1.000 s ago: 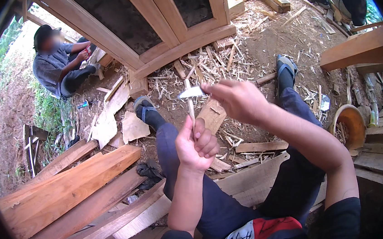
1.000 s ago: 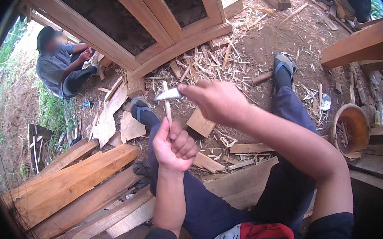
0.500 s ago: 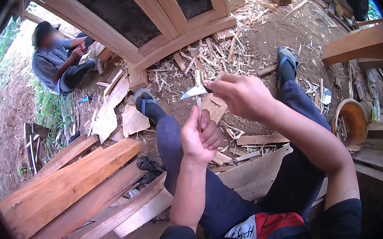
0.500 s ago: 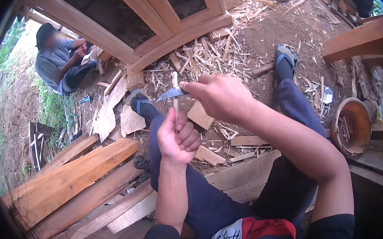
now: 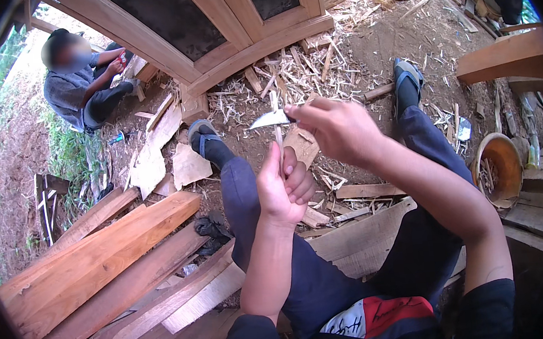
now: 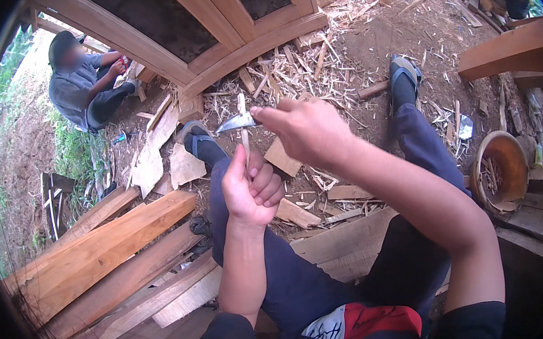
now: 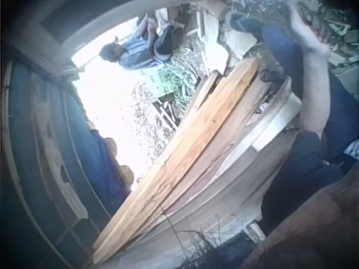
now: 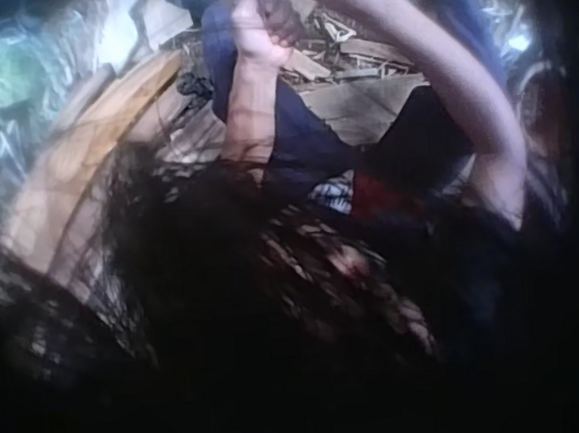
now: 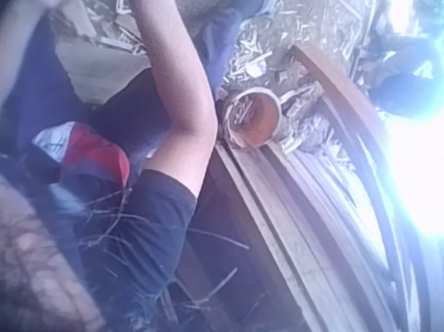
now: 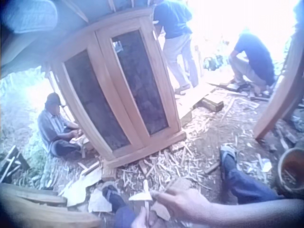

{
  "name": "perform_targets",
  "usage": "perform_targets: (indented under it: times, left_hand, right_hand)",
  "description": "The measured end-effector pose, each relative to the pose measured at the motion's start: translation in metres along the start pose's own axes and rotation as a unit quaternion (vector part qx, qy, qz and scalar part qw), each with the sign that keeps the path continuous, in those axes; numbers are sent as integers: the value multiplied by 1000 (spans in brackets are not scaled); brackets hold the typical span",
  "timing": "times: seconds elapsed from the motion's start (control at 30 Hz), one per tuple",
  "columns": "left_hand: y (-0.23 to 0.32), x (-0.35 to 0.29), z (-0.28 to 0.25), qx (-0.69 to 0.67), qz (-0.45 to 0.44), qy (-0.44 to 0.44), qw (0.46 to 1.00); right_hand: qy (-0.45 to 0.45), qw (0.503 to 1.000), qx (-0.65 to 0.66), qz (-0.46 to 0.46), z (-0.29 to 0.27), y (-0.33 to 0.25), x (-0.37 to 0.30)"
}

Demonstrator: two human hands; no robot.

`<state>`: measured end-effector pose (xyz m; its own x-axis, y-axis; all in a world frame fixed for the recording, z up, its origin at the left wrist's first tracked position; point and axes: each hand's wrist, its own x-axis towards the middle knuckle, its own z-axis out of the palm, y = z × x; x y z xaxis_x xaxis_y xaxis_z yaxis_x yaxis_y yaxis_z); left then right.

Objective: The person sits on the ground and uses a curved knife to shave and shape a small wooden stick. They hold the stick in one hand and the knife in the other, repeatedly scraping the wood to create shavings. Other people are visible in the background working on a wooden structure.

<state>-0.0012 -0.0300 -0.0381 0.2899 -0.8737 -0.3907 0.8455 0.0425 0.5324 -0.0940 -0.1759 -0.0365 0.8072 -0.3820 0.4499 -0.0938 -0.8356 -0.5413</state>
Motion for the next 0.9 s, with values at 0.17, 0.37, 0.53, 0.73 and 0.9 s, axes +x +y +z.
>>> perform_targets:
  times: [0.17, 0.37, 0.53, 0.73, 0.9]
  left_hand:
    - [-3, 0, 0, -21, -4, -20, 1000]
    - [-7, 2, -5, -10, -20, 46, 999]
    - [-12, 3, 3, 22, -32, -7, 999]
    - [-2, 8, -7, -13, -13, 32, 999]
    - [-1, 6, -1, -26, -14, 2, 1000]
  right_hand:
    - [-3, 1000, 26, 0, 5, -5, -5]
    - [-64, 998, 10, -5, 8, -14, -12]
    - [103, 987, -69, 101, -2, 53, 25]
    - [-54, 995, 64, 51, 6, -8, -20]
    - [-23, 993, 104, 60, 10, 1, -6]
